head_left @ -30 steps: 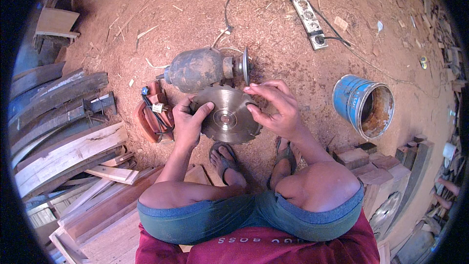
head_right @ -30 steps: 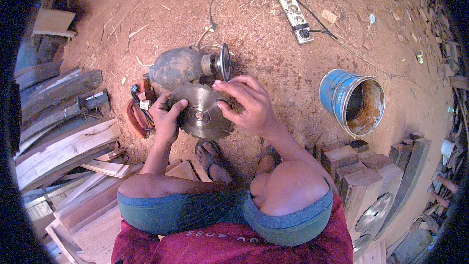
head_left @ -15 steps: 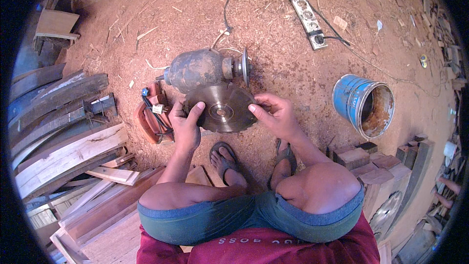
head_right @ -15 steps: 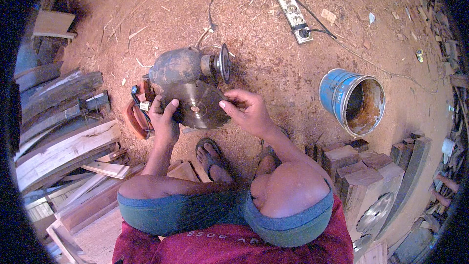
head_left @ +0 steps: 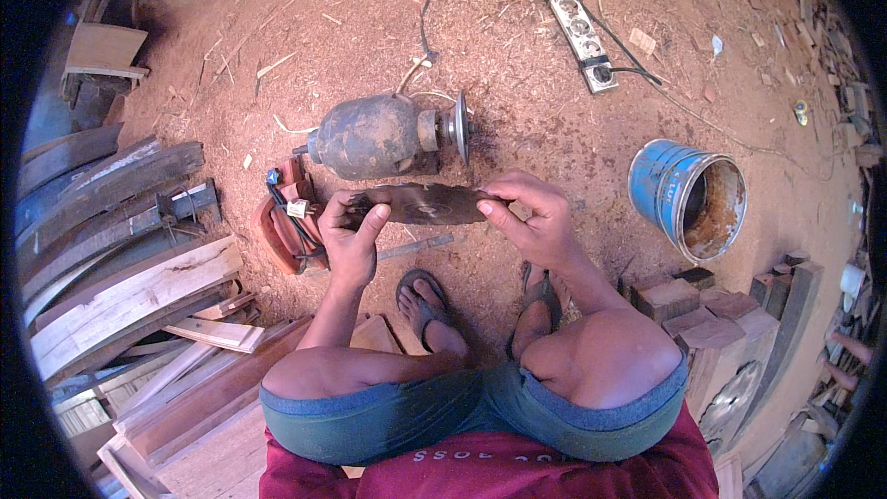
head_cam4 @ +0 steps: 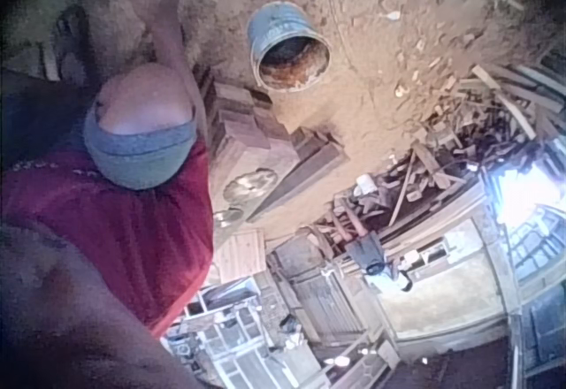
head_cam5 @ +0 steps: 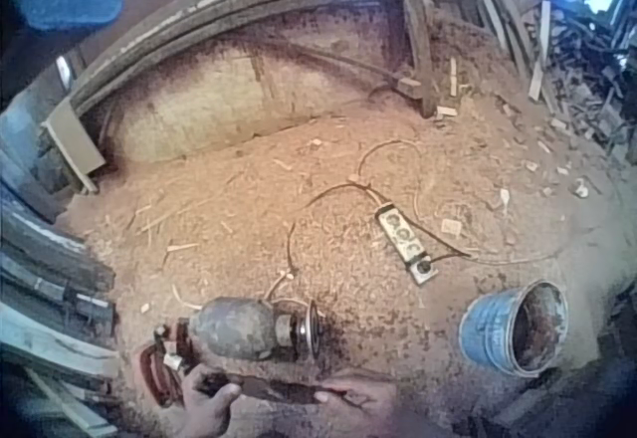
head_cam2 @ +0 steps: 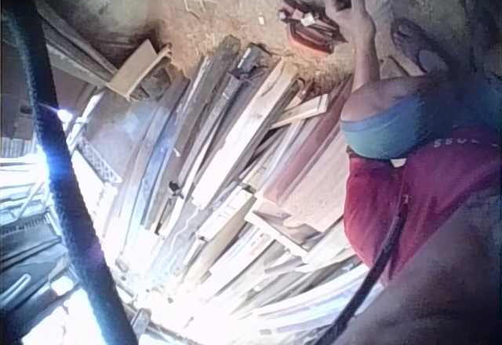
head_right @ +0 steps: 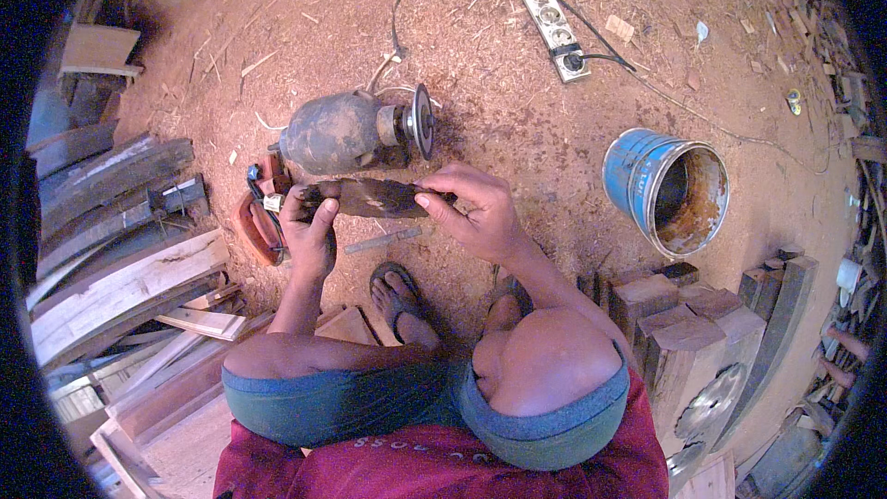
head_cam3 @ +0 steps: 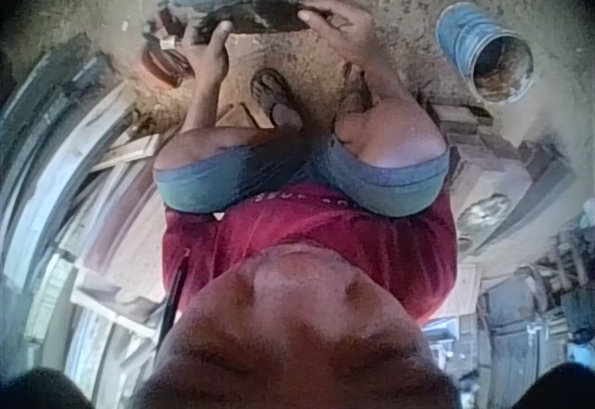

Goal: The person holds and turns a circular saw blade by hand, observing different sides and the edge of the blade while sitting on the ground.

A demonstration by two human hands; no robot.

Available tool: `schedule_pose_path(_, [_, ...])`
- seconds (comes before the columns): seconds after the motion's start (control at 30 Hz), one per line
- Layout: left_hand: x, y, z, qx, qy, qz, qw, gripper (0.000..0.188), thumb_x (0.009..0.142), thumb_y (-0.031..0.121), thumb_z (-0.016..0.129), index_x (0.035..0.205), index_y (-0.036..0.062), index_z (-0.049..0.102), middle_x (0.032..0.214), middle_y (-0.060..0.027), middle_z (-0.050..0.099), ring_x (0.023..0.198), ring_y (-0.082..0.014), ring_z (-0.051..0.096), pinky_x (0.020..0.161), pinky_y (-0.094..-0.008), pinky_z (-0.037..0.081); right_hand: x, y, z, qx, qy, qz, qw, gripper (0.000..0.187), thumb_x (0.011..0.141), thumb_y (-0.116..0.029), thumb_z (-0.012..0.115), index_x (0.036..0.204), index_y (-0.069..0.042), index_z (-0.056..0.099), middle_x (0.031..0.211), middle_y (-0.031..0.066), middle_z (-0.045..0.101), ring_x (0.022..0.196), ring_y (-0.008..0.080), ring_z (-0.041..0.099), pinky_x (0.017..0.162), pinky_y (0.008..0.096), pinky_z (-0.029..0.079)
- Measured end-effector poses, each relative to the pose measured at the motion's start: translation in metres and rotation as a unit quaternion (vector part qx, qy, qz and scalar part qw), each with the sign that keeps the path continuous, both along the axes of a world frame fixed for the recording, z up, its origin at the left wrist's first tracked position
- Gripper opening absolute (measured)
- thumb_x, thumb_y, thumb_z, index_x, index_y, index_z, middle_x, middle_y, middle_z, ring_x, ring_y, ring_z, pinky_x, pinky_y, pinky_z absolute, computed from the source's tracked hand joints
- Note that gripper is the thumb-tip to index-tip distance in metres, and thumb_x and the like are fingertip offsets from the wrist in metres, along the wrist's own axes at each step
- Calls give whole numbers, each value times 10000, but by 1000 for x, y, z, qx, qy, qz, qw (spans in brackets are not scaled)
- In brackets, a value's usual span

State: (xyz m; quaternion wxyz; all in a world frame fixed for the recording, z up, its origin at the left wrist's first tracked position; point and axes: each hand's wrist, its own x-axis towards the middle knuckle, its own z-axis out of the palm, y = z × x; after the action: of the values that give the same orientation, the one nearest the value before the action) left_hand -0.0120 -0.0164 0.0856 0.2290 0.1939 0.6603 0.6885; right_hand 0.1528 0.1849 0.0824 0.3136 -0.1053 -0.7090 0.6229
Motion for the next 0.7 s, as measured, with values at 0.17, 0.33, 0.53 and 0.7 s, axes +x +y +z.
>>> schedule_pose_path(0.17, [0,3,3,1,8,1,1000,162,861,58,747,969,25,631,919,-32,689,822,-85,609,763,-241,483,0,0,-2,6,6,-6,1000,118,844,-16,727,950,27,694,849,133,685,755,208,661,667,323,516])
schedule_pose_path(0.33, [3,8,-1,-139,-28,-10,990,163,877,90,739,990,36,634,899,-16,674,790,-73,591,734,-227,473,1,-7,-21,-195,-154,-5,968,174,910,-95,678,1031,30,679,905,86,708,823,122,649,740,285,519])
schedule_pose_path(0.53, [17,6,-40,-142,-145,-8,979,192,907,118,705,1046,21,615,916,-32,677,785,-95,613,726,-256,494,0,-14,-70,-194,-174,-4,965,239,924,-136,672,1077,47,660,914,84,712,846,109,642,770,280,516])
schedule_pose_path(0.7, [19,6,-51,-186,-135,-18,973,220,897,145,710,1045,13,614,915,-39,672,794,-95,609,728,-249,490,-4,-16,-84,-167,-203,-20,965,257,944,-187,647,1061,42,661,904,94,713,824,129,650,760,293,513])
